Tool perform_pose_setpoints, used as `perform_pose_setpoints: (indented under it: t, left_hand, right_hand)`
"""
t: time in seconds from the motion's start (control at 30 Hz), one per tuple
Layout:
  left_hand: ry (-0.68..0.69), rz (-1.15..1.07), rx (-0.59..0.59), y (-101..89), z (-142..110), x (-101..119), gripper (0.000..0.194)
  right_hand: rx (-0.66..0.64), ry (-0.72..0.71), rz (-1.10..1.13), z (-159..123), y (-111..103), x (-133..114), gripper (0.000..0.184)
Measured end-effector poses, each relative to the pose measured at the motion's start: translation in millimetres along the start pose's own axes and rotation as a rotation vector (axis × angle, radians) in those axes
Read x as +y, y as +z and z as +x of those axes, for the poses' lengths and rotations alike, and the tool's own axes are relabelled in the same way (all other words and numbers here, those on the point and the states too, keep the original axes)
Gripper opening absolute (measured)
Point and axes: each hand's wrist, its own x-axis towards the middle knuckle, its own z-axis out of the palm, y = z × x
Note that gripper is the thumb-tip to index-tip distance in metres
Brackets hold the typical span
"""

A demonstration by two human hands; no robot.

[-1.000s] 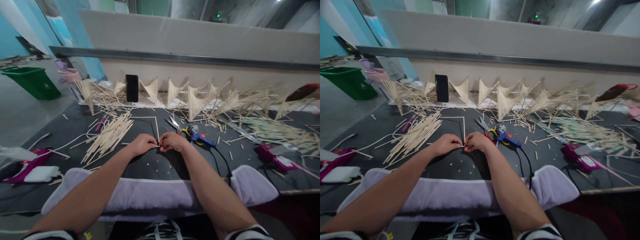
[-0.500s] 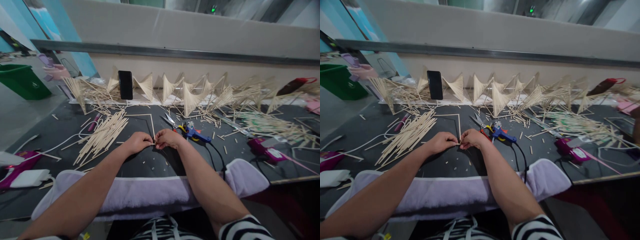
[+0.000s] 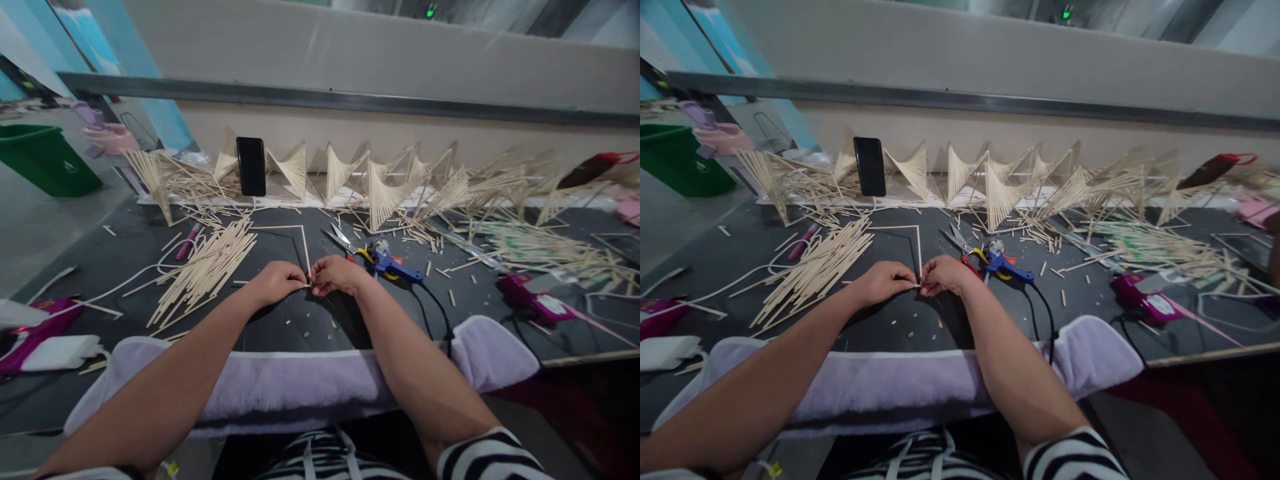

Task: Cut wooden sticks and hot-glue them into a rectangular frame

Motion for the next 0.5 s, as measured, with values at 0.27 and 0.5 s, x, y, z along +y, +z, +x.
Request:
perform_pose_setpoints:
  t: [0.27, 0.5]
  left_hand:
    - [0.003, -0.001, -0.001, 1.4, 0.1, -2.0, 0.02]
    - [0.0, -0.013, 0.003, 2.2, 0.3, -3.1, 0.02]
  right_hand:
    - [0.011, 0.002, -0.002, -2.4, 0.6, -1.5, 0.013]
    - [0.019, 0.008, -0.01, -1.5, 0.5, -2.0, 0.013]
